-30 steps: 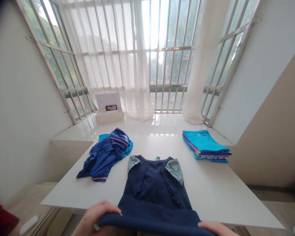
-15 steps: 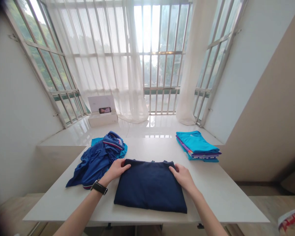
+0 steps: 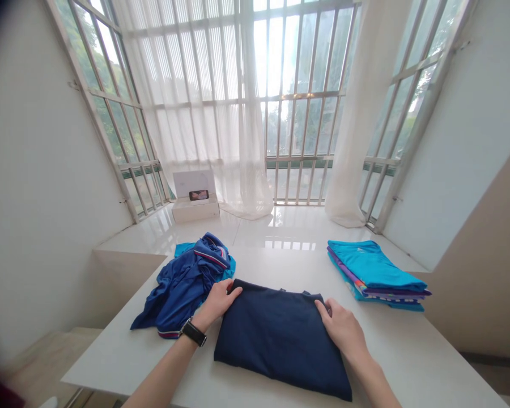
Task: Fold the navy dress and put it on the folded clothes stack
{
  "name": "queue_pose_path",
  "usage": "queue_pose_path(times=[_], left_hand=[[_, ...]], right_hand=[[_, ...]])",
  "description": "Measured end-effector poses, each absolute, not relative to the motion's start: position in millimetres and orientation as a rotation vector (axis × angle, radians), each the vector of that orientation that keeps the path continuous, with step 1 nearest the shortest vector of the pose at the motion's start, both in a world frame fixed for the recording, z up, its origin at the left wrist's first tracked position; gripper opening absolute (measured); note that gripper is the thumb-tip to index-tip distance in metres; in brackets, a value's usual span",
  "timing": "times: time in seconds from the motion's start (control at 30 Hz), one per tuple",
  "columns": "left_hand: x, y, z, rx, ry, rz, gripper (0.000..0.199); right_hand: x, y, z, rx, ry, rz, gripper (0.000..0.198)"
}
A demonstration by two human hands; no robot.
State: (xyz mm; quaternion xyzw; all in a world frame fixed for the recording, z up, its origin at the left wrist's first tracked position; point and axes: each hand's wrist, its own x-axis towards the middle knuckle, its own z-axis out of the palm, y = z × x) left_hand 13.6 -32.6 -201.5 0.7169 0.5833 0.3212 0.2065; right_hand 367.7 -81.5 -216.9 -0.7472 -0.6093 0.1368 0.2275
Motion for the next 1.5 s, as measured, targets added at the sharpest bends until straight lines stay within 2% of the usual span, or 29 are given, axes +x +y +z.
queue_pose_path(times=[0.4,0.6,0.87,1.03,1.23,1.5], left_hand=[[19.0,-41.5,-198.9,2.092,1.775,0.841,0.021],[20.0,-42.9,-196.1,2.111,1.815,0.764,0.019],[20.5,-41.6,-195.9,2.068,1.796,0.77,0.017],[20.3,-35.4,-197.1,1.993,1.872,0.726,0.02],[21.7,-28.1,-199.6,1.943,1.966,0.695,0.024],[22.0,-23.4,-202.6,1.928,1.985,0.748,0.019]], right_hand=[[371.9,-68.6,-217.4,-2.111,-1.662,0.473,0.04],[370.2,-63.0,-227.2,-1.89,-1.661,0.267,0.039],[364.4,-57.2,-224.8,-1.726,-1.66,0.342,0.038],[362.5,-55.2,-226.7,-1.781,-1.552,0.444,0.039],[368.5,-44.6,-229.4,-1.826,-1.541,0.432,0.039],[365.6,-41.3,-232.0,-1.886,-1.499,0.361,0.039]])
